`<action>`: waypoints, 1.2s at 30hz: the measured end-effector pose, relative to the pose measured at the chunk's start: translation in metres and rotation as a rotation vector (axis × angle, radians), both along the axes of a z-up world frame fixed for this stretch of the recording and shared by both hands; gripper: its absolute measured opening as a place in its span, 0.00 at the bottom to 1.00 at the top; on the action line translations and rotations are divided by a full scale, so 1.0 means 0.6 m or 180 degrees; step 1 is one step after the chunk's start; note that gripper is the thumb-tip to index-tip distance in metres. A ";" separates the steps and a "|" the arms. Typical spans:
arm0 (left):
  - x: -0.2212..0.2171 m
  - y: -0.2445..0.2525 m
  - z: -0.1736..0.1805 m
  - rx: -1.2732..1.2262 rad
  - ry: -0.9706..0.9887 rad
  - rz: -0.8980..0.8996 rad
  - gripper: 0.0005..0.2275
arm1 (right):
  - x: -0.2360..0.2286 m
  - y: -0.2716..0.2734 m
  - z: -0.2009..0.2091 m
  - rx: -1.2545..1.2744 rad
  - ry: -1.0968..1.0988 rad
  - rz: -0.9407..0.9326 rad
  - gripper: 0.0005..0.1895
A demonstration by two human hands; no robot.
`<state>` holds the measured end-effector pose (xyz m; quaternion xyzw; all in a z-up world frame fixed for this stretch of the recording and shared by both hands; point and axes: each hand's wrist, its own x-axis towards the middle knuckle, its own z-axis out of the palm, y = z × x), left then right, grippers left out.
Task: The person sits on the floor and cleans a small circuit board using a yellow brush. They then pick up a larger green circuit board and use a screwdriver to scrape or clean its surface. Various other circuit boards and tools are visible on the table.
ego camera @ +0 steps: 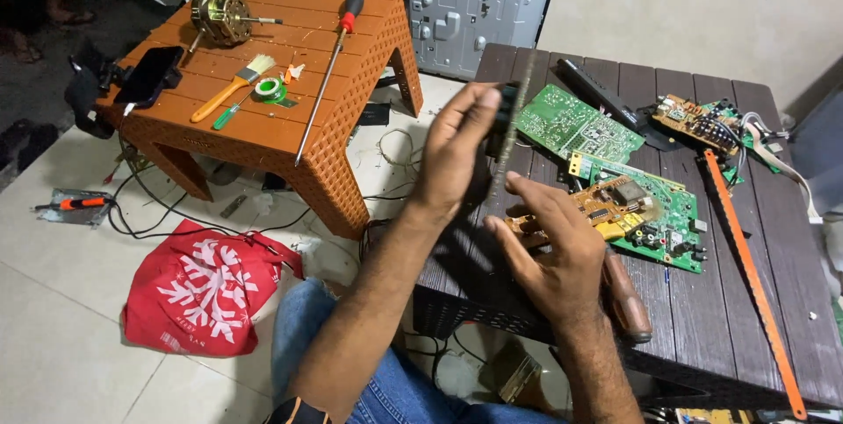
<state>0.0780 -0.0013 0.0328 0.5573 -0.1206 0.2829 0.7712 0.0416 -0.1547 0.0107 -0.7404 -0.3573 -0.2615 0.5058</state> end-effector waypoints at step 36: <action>-0.015 -0.021 0.002 0.0508 -0.0534 0.0311 0.12 | -0.025 -0.022 0.024 -0.0122 -0.0040 0.0196 0.12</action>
